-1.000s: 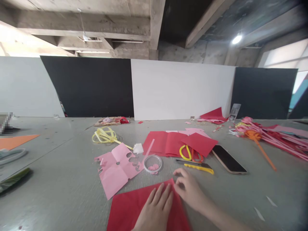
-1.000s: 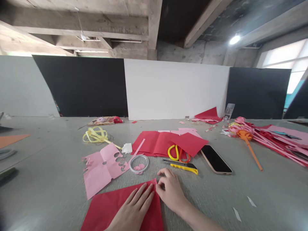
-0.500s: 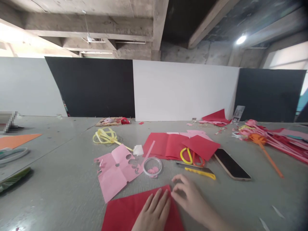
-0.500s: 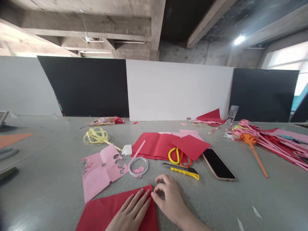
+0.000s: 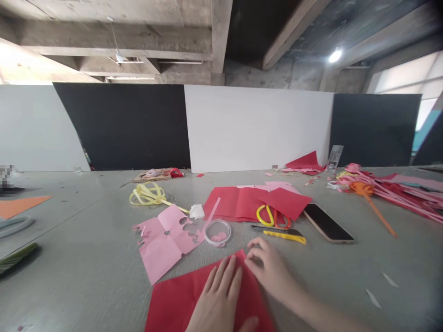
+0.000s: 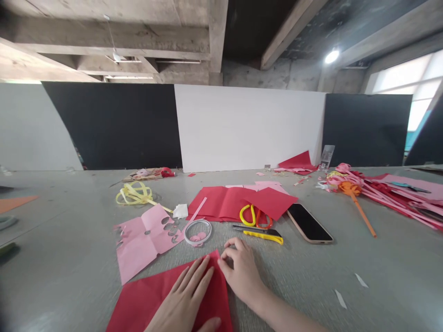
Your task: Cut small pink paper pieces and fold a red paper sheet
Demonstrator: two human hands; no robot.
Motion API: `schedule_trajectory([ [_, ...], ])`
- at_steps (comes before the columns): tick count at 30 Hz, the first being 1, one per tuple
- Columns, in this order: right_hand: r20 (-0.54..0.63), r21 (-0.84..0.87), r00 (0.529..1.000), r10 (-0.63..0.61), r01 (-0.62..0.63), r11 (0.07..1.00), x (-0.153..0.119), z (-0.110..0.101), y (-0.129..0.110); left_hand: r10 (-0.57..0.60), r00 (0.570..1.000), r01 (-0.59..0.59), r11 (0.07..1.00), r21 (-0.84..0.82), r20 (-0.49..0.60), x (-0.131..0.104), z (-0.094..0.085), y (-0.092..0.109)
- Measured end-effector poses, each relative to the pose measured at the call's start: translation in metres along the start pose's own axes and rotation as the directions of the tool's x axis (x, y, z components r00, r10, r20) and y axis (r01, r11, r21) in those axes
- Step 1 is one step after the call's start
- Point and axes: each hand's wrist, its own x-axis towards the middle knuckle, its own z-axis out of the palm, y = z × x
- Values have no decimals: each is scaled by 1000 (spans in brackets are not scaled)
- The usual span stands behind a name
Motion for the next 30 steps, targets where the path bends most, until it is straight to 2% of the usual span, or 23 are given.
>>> schedule_trajectory([
  [3, -6, 6, 1000, 8, -8, 1000, 1, 0, 2, 3, 1000, -3, 1000, -9, -7, -2, -4, 3],
  [7, 17, -104, 1000, 3, -2, 995, 2, 3, 2, 40, 997, -38, 999, -38, 59, 0, -7, 6],
  [12, 6, -181, 1000, -11, 12, 983, 2, 5, 1, 49, 996, -46, 998, -48, 73, 0, -9, 8],
  [25, 12, -107, 998, -61, 62, 992, 4, 5, 5, -7, 998, 15, 993, -119, 70, 1, -22, 11],
  [30, -7, -87, 998, -65, 64, 994, 3, 5, 5, 58, 990, -42, 991, -130, 128, 1, -18, 8],
])
